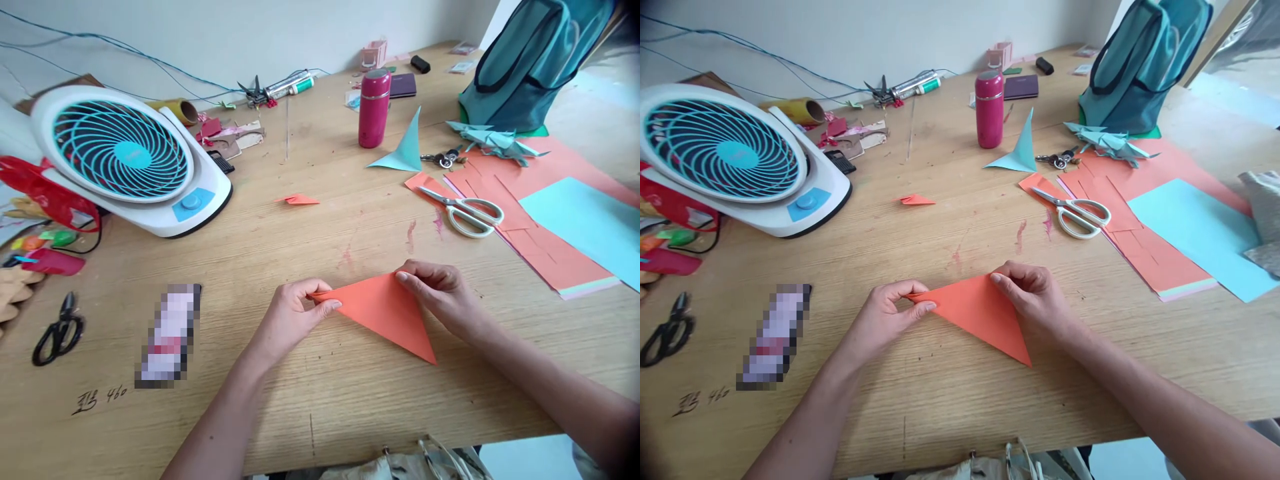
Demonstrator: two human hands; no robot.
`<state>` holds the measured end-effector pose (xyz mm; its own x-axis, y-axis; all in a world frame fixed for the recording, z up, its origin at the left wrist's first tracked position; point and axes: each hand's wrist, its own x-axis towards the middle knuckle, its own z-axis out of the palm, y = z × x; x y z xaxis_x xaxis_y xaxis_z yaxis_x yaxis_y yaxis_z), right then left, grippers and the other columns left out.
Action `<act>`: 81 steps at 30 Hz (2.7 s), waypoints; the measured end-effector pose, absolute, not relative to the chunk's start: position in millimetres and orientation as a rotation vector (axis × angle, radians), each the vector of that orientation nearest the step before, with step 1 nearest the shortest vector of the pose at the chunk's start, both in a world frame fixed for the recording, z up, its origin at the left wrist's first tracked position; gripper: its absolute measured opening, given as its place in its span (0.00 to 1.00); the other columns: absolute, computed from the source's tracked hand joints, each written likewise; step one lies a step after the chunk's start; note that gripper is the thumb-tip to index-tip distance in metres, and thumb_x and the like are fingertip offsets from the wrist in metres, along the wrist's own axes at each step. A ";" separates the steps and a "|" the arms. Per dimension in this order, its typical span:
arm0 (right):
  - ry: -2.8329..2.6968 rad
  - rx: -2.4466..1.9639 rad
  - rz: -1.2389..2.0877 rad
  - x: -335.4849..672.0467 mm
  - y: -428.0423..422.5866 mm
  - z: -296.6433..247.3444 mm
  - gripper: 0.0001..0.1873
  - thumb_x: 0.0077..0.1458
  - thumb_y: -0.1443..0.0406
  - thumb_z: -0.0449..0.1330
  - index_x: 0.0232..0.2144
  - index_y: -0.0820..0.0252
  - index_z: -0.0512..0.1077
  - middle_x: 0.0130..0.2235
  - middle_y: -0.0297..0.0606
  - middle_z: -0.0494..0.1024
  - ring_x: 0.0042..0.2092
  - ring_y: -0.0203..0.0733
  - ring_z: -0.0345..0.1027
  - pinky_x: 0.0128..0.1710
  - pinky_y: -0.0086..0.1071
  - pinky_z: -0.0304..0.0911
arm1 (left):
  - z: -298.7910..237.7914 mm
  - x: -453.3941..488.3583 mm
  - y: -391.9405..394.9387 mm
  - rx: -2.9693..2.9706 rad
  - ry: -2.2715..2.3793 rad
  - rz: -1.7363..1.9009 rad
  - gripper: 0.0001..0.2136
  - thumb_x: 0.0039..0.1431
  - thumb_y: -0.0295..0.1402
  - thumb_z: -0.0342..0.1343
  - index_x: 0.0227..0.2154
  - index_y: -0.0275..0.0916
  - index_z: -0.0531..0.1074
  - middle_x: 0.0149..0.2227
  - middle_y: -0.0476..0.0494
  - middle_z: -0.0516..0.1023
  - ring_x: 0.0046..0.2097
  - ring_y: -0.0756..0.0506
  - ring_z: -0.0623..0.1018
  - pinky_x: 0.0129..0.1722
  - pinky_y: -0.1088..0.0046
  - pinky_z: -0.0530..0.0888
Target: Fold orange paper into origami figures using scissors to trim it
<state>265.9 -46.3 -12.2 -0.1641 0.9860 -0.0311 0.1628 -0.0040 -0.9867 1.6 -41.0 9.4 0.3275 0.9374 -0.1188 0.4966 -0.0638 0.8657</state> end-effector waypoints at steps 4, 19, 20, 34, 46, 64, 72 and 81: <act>-1.409 -1.305 1.275 267.4 -45.0 -16.7 0.24 0.60 0.46 0.59 0.24 0.58 0.70 0.25 0.33 0.64 0.29 0.38 0.55 0.28 0.32 0.51 | 4.8 1.2 -38.4 1.574 1.239 0.692 0.10 0.59 0.39 0.62 0.29 0.38 0.74 0.28 0.51 0.73 0.31 0.50 0.71 0.32 0.75 0.67; -1.649 -1.432 1.019 262.2 -46.7 -20.1 0.17 0.63 0.56 0.56 0.27 0.59 0.71 0.25 0.33 0.67 0.27 0.36 0.58 0.26 0.31 0.52 | -8.1 10.3 -39.3 1.920 1.571 1.182 0.04 0.65 0.31 0.55 0.41 0.39 0.70 0.40 0.43 0.79 0.42 0.46 0.79 0.42 0.69 0.77; -1.704 -1.454 0.931 261.8 -47.0 -20.9 0.15 0.63 0.58 0.56 0.27 0.59 0.71 0.25 0.33 0.68 0.27 0.36 0.58 0.27 0.31 0.52 | -8.8 15.1 -45.3 2.106 1.591 1.224 0.08 0.65 0.29 0.54 0.46 0.38 0.70 0.46 0.40 0.78 0.49 0.44 0.78 0.49 0.65 0.76; -2.070 -1.479 0.608 266.5 -44.7 -32.5 0.12 0.65 0.65 0.52 0.30 0.59 0.72 0.30 0.38 0.72 0.30 0.39 0.65 0.31 0.32 0.57 | -37.2 69.7 -108.9 2.764 1.006 0.182 0.51 0.58 0.68 0.37 0.68 0.24 0.53 0.71 0.23 0.52 0.73 0.32 0.51 0.70 0.56 0.53; -2.099 -1.525 0.575 266.6 -43.2 -33.4 0.12 0.67 0.64 0.50 0.33 0.59 0.71 0.32 0.40 0.72 0.32 0.42 0.66 0.34 0.34 0.57 | -41.0 54.9 -83.5 2.674 1.493 0.141 0.43 0.67 0.58 0.39 0.66 0.17 0.54 0.69 0.15 0.53 0.71 0.27 0.55 0.65 0.46 0.61; -2.129 -1.628 0.505 265.3 -42.1 -28.4 0.05 0.58 0.70 0.54 0.31 0.59 0.69 0.31 0.37 0.71 0.31 0.39 0.63 0.32 0.31 0.54 | -32.2 50.0 -69.5 2.579 1.597 0.037 0.46 0.62 0.59 0.51 0.68 0.21 0.52 0.71 0.20 0.48 0.73 0.30 0.52 0.67 0.45 0.57; -2.138 -1.653 0.361 266.4 -44.6 -31.8 0.08 0.61 0.69 0.56 0.44 0.60 0.69 0.43 0.43 0.73 0.38 0.43 0.69 0.36 0.32 0.62 | -29.9 50.2 -70.3 2.612 1.579 -0.008 0.43 0.65 0.56 0.49 0.69 0.23 0.51 0.72 0.23 0.47 0.73 0.30 0.51 0.66 0.41 0.57; -2.392 -1.272 0.225 277.6 -49.1 -33.5 0.15 0.67 0.72 0.50 0.31 0.62 0.74 0.41 0.47 0.75 0.41 0.45 0.68 0.41 0.35 0.66 | -24.4 78.2 -72.7 2.740 1.195 -0.058 0.30 0.71 0.40 0.47 0.68 0.25 0.54 0.72 0.29 0.51 0.73 0.35 0.54 0.69 0.55 0.60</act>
<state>277.6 -49.1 -33.5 -0.4934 0.8210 0.2872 0.7529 0.5684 -0.3316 78.2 -72.7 -24.4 0.6817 0.7254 -0.0956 0.7312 -0.6709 0.1236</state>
